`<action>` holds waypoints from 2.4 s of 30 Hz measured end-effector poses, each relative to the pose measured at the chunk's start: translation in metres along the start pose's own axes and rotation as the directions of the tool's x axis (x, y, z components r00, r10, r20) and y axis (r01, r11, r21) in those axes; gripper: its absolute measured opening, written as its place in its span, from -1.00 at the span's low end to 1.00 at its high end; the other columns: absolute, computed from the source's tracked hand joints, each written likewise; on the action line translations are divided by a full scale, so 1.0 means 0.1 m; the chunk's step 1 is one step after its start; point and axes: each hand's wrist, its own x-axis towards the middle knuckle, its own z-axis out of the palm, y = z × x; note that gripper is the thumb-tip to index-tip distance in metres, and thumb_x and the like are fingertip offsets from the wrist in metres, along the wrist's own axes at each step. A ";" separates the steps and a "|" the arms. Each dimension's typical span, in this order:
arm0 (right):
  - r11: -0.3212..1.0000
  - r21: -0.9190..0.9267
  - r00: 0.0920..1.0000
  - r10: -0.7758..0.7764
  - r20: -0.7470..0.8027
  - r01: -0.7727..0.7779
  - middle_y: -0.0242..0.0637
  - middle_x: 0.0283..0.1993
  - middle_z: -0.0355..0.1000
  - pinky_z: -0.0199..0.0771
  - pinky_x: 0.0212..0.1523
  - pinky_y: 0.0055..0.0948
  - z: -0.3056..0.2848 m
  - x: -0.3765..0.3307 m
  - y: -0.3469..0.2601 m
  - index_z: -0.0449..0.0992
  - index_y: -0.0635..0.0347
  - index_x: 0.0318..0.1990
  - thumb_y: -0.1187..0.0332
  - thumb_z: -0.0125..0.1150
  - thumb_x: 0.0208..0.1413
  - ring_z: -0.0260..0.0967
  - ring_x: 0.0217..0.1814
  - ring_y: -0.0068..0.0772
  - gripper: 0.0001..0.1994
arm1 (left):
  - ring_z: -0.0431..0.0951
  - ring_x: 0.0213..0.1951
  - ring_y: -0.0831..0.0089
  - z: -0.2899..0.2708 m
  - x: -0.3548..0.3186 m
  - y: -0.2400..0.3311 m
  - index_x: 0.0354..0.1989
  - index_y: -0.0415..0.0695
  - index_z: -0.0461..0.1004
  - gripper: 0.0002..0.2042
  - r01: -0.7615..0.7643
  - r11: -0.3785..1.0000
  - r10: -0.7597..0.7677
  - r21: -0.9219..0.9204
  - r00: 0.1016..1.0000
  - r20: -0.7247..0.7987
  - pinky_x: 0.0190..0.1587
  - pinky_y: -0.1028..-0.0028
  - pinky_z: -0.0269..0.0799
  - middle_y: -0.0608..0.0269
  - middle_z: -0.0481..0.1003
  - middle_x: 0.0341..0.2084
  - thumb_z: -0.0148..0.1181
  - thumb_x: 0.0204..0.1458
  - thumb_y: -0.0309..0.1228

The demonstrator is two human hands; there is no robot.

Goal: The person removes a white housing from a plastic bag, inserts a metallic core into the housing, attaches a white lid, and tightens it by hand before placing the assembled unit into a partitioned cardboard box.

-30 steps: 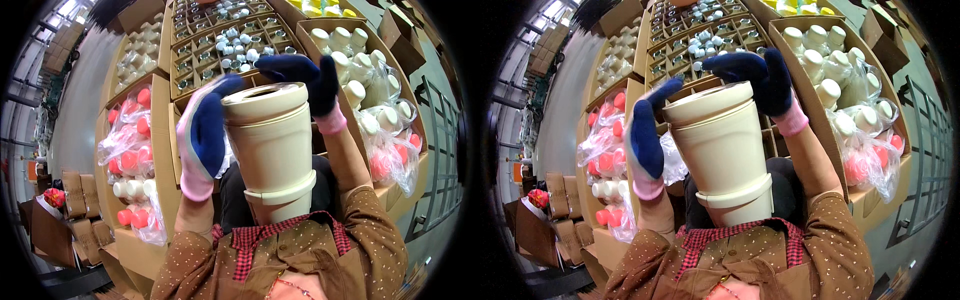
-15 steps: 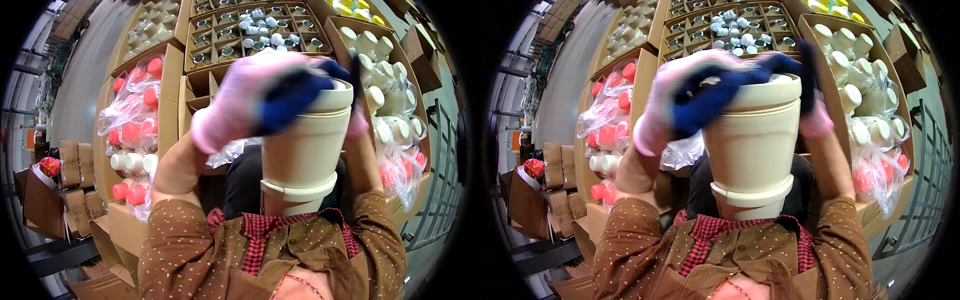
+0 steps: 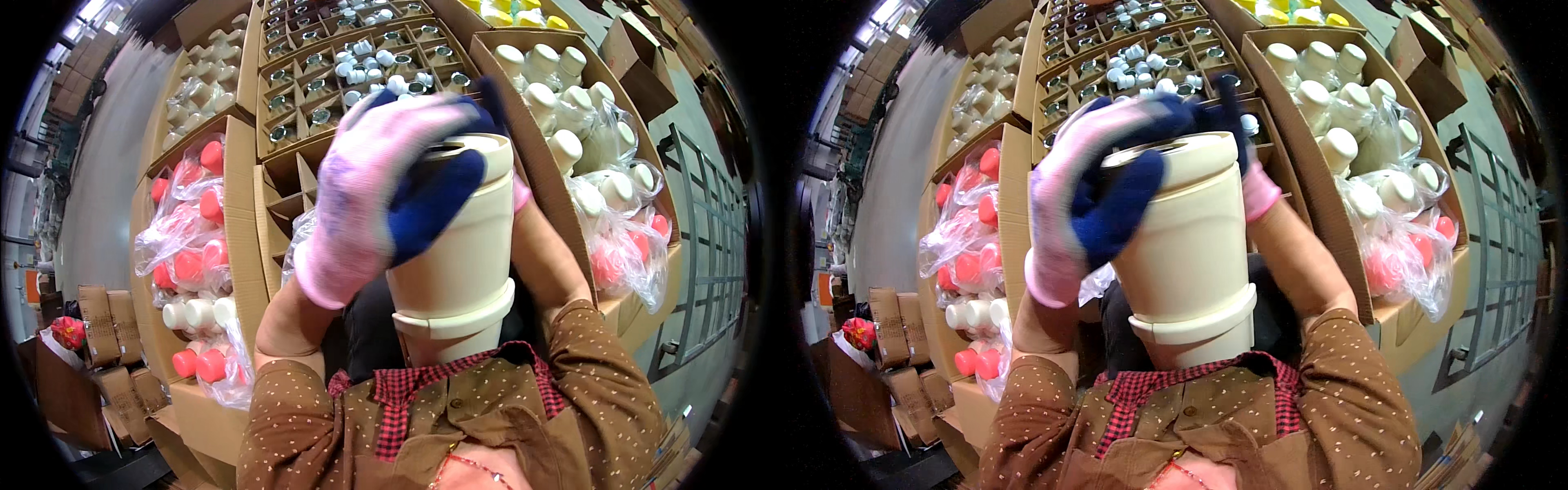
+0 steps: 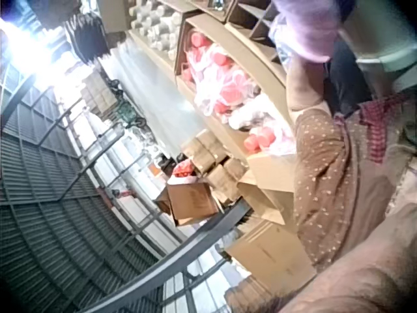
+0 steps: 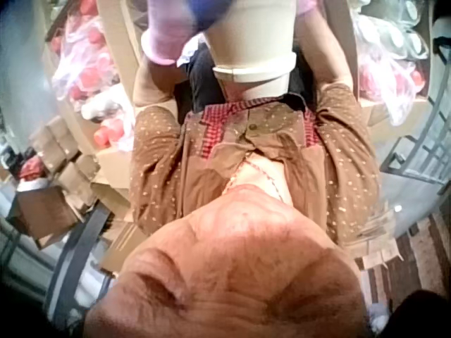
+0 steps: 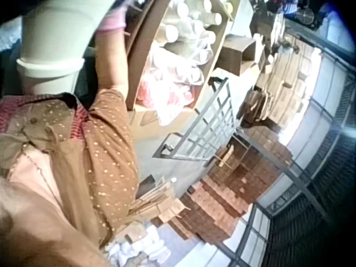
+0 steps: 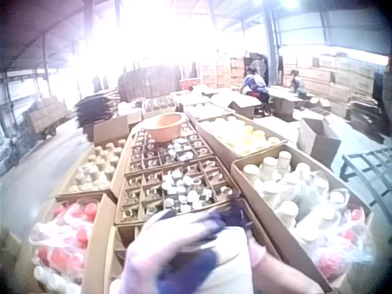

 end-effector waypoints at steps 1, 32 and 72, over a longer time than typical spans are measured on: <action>0.967 -0.251 0.989 0.010 -0.148 -0.047 -0.20 -0.22 0.49 0.28 0.23 -0.27 0.12 -0.09 0.07 0.53 0.19 -0.19 -0.22 -0.32 0.33 0.39 0.06 -0.29 -0.36 | 0.62 -0.17 0.16 -0.03 0.07 0.07 -0.23 -0.22 0.56 -0.85 -0.131 0.981 0.120 0.143 0.989 0.083 -0.01 0.25 0.47 0.01 0.59 -0.26 0.27 0.02 -0.50; 0.907 -0.350 0.926 -0.097 0.365 0.233 -0.11 -0.20 0.53 0.23 0.26 -0.22 0.33 -0.13 -0.44 0.58 0.33 -0.25 -0.30 -0.41 0.29 0.39 0.07 -0.21 -0.20 | 0.57 -0.10 0.31 -0.20 -0.28 -0.14 -0.22 -0.30 0.57 -0.82 0.315 0.813 -0.311 -0.490 0.946 0.091 0.02 0.33 0.46 0.05 0.59 -0.22 0.04 0.25 -0.48; 0.850 -0.522 0.998 -0.068 0.014 0.066 -0.07 0.19 0.41 0.41 0.21 -0.30 -0.05 -0.09 -0.13 0.33 0.35 0.22 0.19 -0.12 0.38 0.42 0.17 -0.23 -0.57 | 0.42 0.15 0.25 -0.25 -2.61 -0.12 0.31 -0.30 0.16 -0.33 0.848 0.529 -0.781 -0.031 0.472 -0.409 0.18 0.28 0.35 0.01 0.38 0.15 0.32 0.01 -0.55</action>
